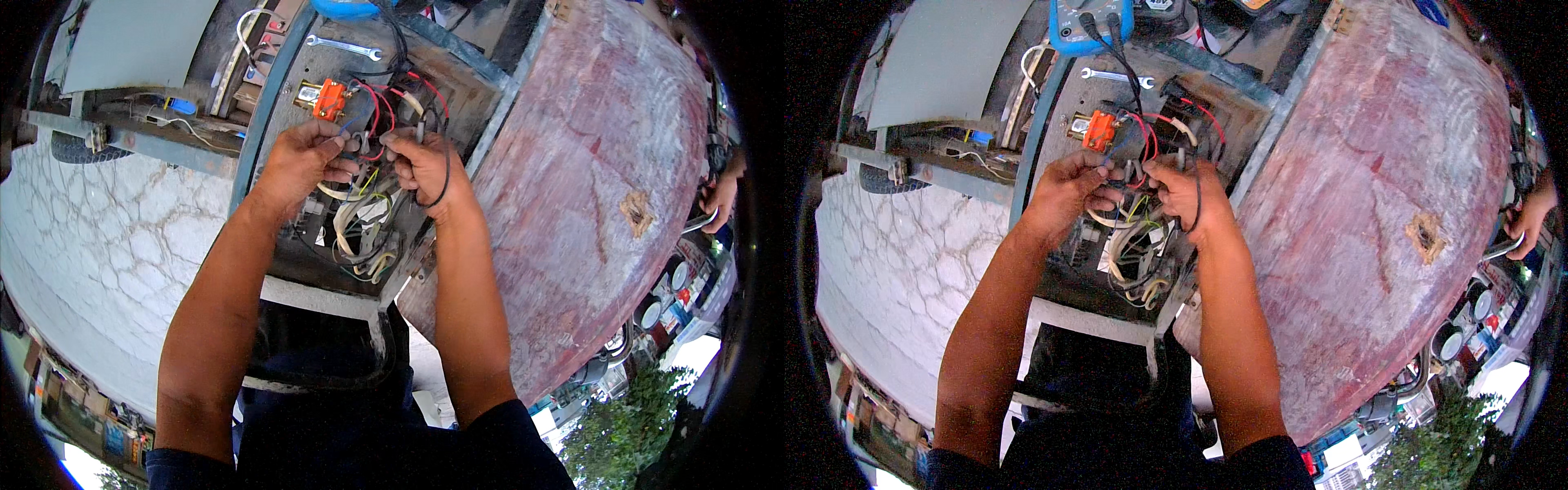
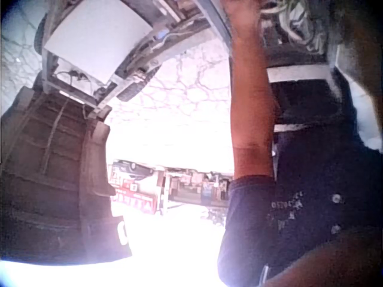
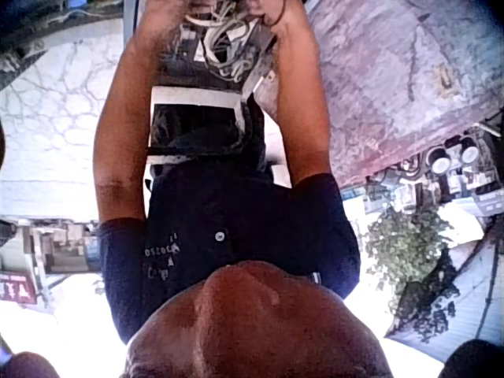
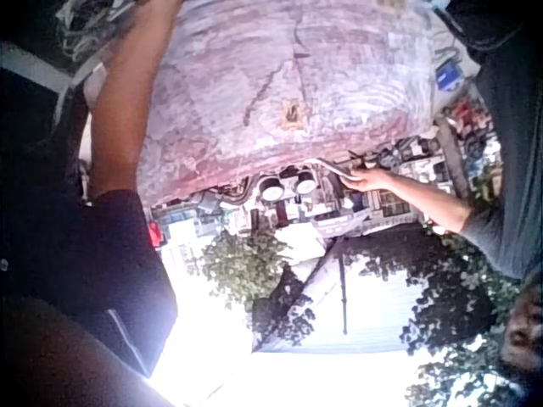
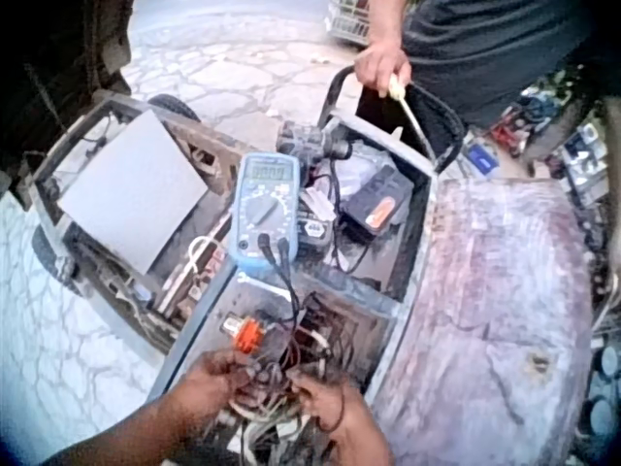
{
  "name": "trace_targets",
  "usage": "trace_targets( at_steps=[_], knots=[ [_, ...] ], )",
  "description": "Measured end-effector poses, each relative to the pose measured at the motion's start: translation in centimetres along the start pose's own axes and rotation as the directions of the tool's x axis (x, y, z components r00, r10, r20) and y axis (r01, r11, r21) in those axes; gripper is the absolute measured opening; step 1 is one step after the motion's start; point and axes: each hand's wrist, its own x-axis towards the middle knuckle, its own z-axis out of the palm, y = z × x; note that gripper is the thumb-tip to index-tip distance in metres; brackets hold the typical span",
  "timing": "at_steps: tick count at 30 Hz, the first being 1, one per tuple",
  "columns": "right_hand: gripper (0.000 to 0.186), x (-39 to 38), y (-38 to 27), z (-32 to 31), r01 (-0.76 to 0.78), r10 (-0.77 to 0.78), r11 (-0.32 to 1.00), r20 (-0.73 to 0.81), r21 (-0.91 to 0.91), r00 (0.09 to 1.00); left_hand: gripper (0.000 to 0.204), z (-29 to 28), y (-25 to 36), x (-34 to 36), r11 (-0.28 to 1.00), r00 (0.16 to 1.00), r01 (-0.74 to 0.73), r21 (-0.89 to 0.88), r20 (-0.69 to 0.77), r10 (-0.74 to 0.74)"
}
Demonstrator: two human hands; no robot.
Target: The person uses a multimeter to test voltage across wires in an open electrical compartment of a small vehicle. They repeatedly connect and disconnect probes to different wire terminals while another person assists by holding a screwdriver nearby. The person adjusts wire positions and checks readings throughout the clip.
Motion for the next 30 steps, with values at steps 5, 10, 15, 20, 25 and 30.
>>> trace_targets(
  at_steps=[5,10,15,20,25,30],
  knots=[
    [0.014,-0.3,-0.3,0.3,0.013,-0.013,1.000,-0.019,0.013,1.000,0.014,-0.6,-0.3,0.0,0.984,0.976,-0.120,0.134,0.196,0.092],
    [0.014,-0.3,0.0,0.5,0.008,-0.008,0.999,0.003,0.031,1.000,0.019,1.4,-1.4,-0.4,0.955,0.974,-0.208,0.212,0.131,0.184],
    [0.016,-0.4,0.3,0.6,0.016,-0.017,1.000,0.013,0.022,1.000,0.019,2.2,-1.8,-0.2,0.945,0.964,-0.258,0.203,0.119,0.238],
    [0.023,-1.3,0.3,0.1,0.086,-0.081,0.990,-0.050,0.107,0.995,0.019,1.7,-1.5,-0.4,0.971,0.983,-0.165,0.170,0.114,0.147],
    [0.044,-4.2,0.2,-0.3,0.537,-0.521,0.841,-0.175,0.059,0.835,0.017,1.0,-1.6,-0.4,0.992,0.989,-0.103,0.074,0.114,0.094],
    [0.050,-6.2,1.0,-1.5,0.450,-0.478,0.875,-0.170,-0.179,0.862,0.018,1.0,-1.6,-0.4,0.999,0.995,-0.033,-0.021,0.093,0.035]
  ],
)
